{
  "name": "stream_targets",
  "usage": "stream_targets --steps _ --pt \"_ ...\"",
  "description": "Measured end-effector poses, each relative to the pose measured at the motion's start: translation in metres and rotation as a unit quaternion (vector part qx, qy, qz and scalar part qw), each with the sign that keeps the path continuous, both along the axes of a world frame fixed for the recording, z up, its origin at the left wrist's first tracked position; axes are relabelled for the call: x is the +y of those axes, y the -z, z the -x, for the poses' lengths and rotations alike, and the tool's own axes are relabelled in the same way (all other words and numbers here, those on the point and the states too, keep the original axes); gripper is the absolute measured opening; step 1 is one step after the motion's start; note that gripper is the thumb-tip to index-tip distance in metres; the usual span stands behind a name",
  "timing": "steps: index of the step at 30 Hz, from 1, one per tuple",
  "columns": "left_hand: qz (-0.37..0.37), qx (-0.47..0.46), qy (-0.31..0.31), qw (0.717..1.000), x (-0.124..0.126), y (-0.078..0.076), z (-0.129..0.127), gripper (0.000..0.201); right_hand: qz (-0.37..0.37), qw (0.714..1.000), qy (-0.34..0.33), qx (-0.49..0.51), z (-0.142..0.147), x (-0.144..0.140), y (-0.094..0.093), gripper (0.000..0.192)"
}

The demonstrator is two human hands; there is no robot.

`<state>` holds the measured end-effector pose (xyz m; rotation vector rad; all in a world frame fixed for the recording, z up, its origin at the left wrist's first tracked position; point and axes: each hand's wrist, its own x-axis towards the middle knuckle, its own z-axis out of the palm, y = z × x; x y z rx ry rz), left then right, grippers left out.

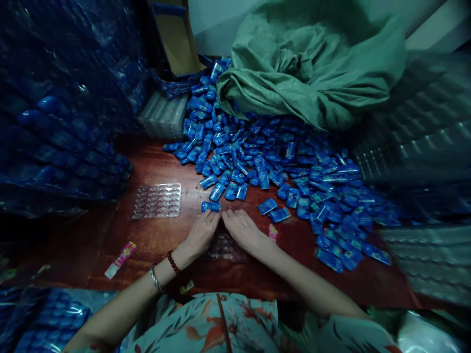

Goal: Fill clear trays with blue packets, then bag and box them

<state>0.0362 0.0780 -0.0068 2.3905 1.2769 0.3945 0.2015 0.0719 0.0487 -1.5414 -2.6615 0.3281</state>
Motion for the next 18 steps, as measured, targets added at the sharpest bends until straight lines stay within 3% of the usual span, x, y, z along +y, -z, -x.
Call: stream_targets --steps 5,10,12,14,16,18 --pt "-0.008 -0.078 -0.028 0.997 -0.004 0.012 0.003 0.050 0.022 1.000 0.005 -0.017 0.006 0.000 0.004 0.043" --pt "0.025 -0.150 -0.006 0.988 0.004 -0.005 0.024 0.055 0.094 0.992 0.001 0.081 -0.024 0.014 0.001 0.033" --pt "0.034 -0.182 -0.011 0.983 0.014 -0.015 0.033 0.050 0.068 0.991 0.051 0.106 -0.035 0.029 0.001 0.032" --pt "0.043 -0.207 -0.059 0.976 0.030 -0.021 0.037 0.033 0.020 0.993 0.081 0.085 -0.038 0.046 0.005 0.034" --pt "0.044 -0.199 -0.105 0.973 0.051 -0.021 0.032 0.025 -0.013 0.998 0.054 0.032 -0.031 0.062 0.013 0.037" --pt "0.036 -0.134 -0.109 0.984 0.073 -0.016 0.020 0.023 -0.027 0.999 0.018 -0.030 -0.019 0.074 0.024 0.042"
